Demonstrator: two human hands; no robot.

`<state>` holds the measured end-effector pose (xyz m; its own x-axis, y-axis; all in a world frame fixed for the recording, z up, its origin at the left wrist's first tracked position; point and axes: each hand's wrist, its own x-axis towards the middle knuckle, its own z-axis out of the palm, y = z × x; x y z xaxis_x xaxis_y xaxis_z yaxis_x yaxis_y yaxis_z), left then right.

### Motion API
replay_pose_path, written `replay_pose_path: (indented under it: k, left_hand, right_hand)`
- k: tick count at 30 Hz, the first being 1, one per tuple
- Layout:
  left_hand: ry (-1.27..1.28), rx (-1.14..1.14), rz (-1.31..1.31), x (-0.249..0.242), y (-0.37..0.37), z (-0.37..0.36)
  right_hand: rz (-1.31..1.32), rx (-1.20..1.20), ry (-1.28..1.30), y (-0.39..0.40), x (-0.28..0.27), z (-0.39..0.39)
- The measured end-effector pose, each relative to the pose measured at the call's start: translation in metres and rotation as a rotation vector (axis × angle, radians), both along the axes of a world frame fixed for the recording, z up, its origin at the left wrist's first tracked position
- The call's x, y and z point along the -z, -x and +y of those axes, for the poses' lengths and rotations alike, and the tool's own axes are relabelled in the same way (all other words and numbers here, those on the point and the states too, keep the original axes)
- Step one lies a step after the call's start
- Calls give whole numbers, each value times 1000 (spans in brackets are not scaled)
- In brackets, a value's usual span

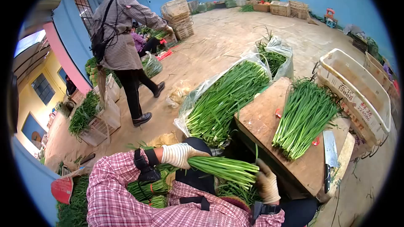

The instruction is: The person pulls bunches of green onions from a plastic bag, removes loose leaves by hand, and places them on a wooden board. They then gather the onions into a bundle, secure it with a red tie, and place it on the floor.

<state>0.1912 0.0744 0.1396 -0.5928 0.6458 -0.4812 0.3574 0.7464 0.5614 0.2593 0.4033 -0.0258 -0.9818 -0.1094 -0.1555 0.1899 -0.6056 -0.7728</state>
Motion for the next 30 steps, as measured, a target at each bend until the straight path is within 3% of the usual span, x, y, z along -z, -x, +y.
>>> replay_pose_path:
  k: [3,5,7,10,12,14,15,16,17,19,21,23,25,27,29,30]
  left_hand:
    - [-85,6,-17,13,4,-9]
    - [-130,-21,-57,18,1,-20]
    - [-149,-89,-105,24,1,-27]
    - [-38,-85,-125,13,-2,-8]
    - [-2,-101,-165,15,0,-6]
    - [-268,-28,-64,14,-3,-12]
    - [-313,-95,-167,13,-2,-16]
    - [-207,-51,-84,-9,-2,-7]
    - [-348,-177,-280,15,1,-19]
    - [-200,-462,-409,-7,-3,-6]
    - [-186,-491,-417,-6,-1,-2]
    - [-187,-523,-382,-6,1,2]
    - [-222,-524,-343,-1,-2,9]
    - [-219,-495,-335,0,-4,12]
    - [-206,-483,-355,-1,-4,14]
    - [-205,-483,-360,0,-5,12]
  right_hand:
    - [-13,44,-314,-3,-15,7]
    - [-87,283,-78,-2,4,24]
    - [-110,301,-29,-5,-1,22]
    - [-148,-125,-558,-13,-44,-9]
    - [-133,-65,-524,-12,-49,-13]
    - [-79,-94,-577,-5,-41,-3]
    - [-2,-86,-587,-3,-33,6]
    - [45,29,-506,-6,-42,7]
    - [142,34,-600,-8,-31,24]
    - [-159,154,-685,-15,-12,39]
    - [-272,109,-860,-13,17,50]
    - [-43,217,-691,-7,-3,33]
    - [-56,264,-523,2,-37,13]
    - [87,111,-415,14,-30,4]
    - [18,65,-277,16,-29,5]
    - [-26,189,-260,17,-24,12]
